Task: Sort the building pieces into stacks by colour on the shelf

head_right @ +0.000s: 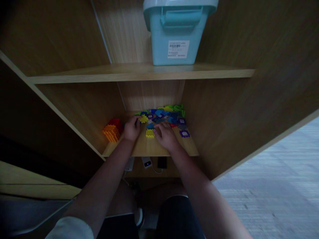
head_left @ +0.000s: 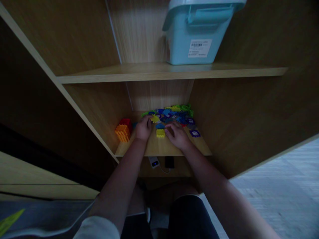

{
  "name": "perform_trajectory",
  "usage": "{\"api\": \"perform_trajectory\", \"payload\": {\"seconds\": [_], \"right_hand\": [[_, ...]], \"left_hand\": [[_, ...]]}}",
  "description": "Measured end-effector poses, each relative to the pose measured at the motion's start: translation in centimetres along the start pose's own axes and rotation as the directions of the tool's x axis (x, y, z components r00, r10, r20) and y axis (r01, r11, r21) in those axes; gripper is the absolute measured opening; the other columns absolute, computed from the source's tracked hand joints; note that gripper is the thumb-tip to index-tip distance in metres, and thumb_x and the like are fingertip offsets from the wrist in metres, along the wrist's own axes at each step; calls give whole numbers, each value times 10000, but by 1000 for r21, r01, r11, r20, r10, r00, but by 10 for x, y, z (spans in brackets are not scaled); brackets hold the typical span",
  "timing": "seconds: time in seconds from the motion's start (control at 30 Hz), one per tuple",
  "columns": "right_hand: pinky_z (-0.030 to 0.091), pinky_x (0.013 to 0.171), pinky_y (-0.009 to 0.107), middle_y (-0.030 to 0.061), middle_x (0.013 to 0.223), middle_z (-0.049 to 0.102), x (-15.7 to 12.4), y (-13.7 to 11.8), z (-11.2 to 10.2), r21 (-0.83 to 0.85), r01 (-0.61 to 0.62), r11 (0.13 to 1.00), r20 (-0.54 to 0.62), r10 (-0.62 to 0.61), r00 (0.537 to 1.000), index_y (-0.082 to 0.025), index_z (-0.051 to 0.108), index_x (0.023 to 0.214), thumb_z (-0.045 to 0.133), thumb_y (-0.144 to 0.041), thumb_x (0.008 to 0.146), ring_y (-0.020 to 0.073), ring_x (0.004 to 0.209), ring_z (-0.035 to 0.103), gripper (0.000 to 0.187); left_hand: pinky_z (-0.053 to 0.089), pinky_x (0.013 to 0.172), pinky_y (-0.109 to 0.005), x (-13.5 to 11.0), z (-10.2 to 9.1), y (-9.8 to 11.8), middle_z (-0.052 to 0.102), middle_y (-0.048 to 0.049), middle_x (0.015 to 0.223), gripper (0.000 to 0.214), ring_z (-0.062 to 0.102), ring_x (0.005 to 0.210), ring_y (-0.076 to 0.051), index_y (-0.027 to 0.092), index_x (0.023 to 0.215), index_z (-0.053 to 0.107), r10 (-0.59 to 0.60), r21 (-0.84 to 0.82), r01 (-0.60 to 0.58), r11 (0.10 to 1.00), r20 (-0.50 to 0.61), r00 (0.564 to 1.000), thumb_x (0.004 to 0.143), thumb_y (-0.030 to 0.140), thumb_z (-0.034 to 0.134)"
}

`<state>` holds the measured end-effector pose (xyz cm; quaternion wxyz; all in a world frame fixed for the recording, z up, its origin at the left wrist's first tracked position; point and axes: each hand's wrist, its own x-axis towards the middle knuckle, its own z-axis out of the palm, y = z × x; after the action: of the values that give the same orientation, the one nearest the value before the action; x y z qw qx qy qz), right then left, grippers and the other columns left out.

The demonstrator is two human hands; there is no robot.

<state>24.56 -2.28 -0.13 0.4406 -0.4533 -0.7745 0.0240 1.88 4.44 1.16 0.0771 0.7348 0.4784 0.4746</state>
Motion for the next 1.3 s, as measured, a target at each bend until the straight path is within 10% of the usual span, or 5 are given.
{"api": "perform_trajectory", "payload": {"seconds": [0.33, 0.8, 1.3], "right_hand": [[533, 1137, 532, 78, 1430, 708, -2, -6, -5, 97, 87, 992, 53, -92, 994, -346, 556, 1566, 541, -316, 1089, 296, 1324, 636, 478], [610, 1001, 472, 97, 1203, 811, -1, -10, -9, 39, -51, 998, -155, 57, 986, -286, 757, 1338, 566, -404, 1098, 291, 1095, 752, 328], [602, 978, 480, 71, 1106, 829, 0, -2, -7, 21, -47, 999, -196, 50, 979, -291, 799, 1125, 618, -395, 1086, 294, 1048, 754, 212]], "left_hand": [[536, 1181, -403, -8, 1, 17, 772, -92, 1303, 351, 701, 1291, -228, 241, 1225, 764, 249, -15, -250, 968, 170, 953, 1035, 117, 497], [524, 1185, -430, 7, 12, -12, 707, -172, 1351, 323, 661, 1318, -273, 173, 1302, 638, -156, -24, 155, 988, -115, 981, 1010, 87, 527], [560, 1169, -449, 3, 20, -24, 798, -71, 1317, 572, 743, 1243, -240, 217, 1219, 779, -23, -63, 34, 997, 169, 985, 811, -67, 497]]}}
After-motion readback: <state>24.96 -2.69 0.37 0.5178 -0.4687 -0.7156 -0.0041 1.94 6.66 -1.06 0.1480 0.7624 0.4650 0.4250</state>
